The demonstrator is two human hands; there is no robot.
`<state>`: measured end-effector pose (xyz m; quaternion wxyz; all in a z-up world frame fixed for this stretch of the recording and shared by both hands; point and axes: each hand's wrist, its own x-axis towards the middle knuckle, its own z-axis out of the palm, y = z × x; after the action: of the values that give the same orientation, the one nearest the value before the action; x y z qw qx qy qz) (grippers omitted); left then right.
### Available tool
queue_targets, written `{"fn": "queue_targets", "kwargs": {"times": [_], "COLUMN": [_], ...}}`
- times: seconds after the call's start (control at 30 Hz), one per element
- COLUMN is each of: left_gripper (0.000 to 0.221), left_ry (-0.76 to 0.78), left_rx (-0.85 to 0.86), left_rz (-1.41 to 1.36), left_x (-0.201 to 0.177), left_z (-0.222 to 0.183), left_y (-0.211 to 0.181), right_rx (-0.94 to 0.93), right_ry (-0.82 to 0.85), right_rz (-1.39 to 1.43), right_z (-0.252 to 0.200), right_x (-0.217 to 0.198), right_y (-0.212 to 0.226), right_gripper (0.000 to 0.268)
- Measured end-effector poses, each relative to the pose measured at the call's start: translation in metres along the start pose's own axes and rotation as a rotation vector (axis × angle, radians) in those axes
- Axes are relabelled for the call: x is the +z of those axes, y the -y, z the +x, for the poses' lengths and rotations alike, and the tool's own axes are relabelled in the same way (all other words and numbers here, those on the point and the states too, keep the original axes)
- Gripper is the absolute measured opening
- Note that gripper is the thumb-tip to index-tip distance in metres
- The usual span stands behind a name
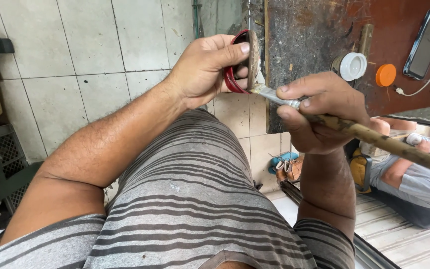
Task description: Applying adhesive to a shoe sole using a brush at a repair workbench.
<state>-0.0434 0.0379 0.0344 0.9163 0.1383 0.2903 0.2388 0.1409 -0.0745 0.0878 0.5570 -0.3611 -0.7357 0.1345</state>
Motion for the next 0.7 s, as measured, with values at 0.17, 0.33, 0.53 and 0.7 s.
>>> {"fn": "queue_targets", "kwargs": {"times": [0.17,0.33,0.53,0.7], "left_gripper": [0.029,0.04,0.05,0.053], "left_ry": [-0.012,0.045,0.224,0.356], "left_rx": [0.052,0.179,0.314,0.432], "left_rz": [0.052,0.162,0.277,0.447], "left_x": [0.003,-0.002,-0.01,-0.012], "left_z": [-0.001,0.0,-0.004,-0.01], "left_y": [0.003,0.012,0.015,0.012], "right_rx": [-0.009,-0.036,-0.053,0.204], "right_ry": [-0.068,-0.143,-0.155,-0.176], "right_rz": [0.004,-0.031,0.031,0.113], "right_z": [0.008,0.014,0.024,0.018], "right_x": [0.005,0.009,0.015,0.013], "right_y": [0.004,0.007,0.007,0.011], "right_gripper": [0.027,0.028,0.024,0.025]}}
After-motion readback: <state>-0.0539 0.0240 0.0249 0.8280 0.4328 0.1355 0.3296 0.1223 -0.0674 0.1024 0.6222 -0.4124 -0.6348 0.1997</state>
